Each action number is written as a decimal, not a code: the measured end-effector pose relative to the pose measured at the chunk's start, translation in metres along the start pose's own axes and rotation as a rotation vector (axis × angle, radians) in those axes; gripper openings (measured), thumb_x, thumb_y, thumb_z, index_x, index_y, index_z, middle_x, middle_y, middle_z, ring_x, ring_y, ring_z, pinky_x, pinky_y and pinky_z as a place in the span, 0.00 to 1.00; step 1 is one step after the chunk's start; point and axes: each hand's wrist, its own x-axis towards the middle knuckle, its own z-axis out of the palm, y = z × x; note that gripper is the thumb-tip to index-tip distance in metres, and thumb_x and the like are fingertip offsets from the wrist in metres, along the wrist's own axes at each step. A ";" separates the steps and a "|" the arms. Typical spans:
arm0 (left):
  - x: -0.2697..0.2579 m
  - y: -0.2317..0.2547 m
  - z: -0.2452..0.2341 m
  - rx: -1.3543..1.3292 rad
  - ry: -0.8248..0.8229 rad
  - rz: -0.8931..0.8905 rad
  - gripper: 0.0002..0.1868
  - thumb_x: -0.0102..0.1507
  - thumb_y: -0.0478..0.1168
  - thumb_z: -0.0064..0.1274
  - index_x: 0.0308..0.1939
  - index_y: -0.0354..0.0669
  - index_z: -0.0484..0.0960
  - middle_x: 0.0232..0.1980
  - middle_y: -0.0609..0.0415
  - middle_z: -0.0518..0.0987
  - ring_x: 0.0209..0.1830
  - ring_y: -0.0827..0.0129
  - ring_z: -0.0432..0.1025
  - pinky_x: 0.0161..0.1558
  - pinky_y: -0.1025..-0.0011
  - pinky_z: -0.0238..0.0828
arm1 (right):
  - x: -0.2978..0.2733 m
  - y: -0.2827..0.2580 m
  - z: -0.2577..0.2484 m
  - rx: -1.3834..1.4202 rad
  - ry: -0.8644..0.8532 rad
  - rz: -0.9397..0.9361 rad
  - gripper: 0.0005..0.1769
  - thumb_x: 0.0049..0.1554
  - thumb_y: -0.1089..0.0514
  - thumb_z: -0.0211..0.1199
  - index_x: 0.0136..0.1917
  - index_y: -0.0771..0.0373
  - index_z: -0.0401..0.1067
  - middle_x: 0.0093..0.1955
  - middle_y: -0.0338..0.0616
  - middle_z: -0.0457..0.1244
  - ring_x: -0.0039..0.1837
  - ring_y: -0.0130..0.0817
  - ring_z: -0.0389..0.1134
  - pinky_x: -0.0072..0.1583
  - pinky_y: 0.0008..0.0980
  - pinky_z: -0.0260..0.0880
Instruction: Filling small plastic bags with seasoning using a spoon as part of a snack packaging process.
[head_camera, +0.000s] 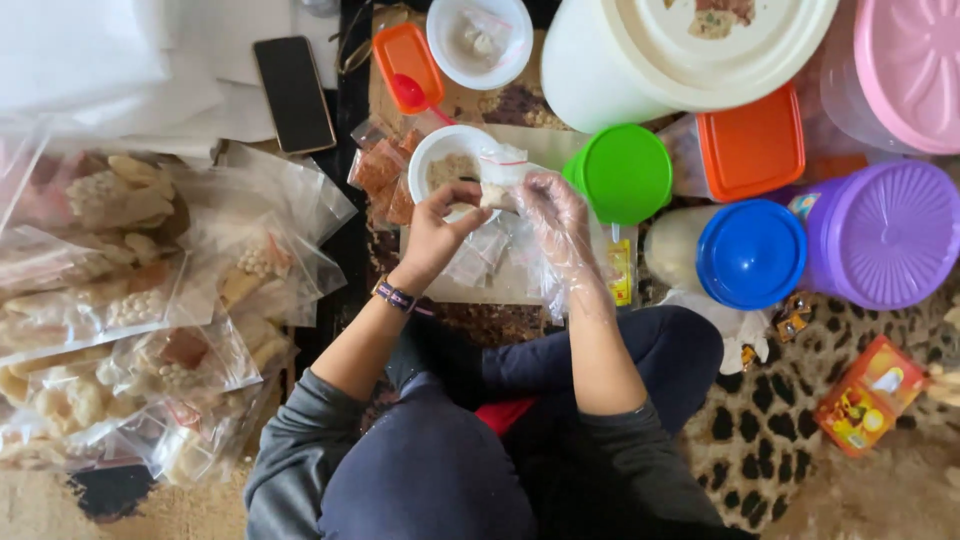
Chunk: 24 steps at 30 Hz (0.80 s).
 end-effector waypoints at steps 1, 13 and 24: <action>0.003 -0.003 -0.001 0.001 0.014 -0.002 0.17 0.57 0.43 0.68 0.49 0.52 0.85 0.43 0.60 0.85 0.55 0.66 0.76 0.62 0.57 0.56 | 0.004 0.002 0.003 0.002 -0.014 0.001 0.12 0.58 0.54 0.72 0.52 0.60 0.75 0.49 0.45 0.69 0.54 0.31 0.71 0.58 0.39 0.75; 0.001 -0.028 -0.019 0.000 0.121 -0.005 0.12 0.58 0.43 0.71 0.42 0.48 0.86 0.39 0.57 0.85 0.50 0.67 0.78 0.57 0.58 0.65 | -0.006 0.035 0.025 -0.005 -0.209 0.024 0.33 0.51 0.50 0.80 0.67 0.55 0.73 0.55 0.44 0.67 0.58 0.29 0.69 0.62 0.33 0.73; -0.007 -0.020 -0.021 0.060 0.082 0.124 0.09 0.62 0.43 0.68 0.43 0.48 0.85 0.46 0.56 0.83 0.54 0.60 0.76 0.59 0.49 0.62 | -0.019 0.020 0.035 0.135 -0.136 0.098 0.15 0.56 0.53 0.75 0.53 0.59 0.78 0.46 0.42 0.70 0.51 0.26 0.71 0.56 0.32 0.75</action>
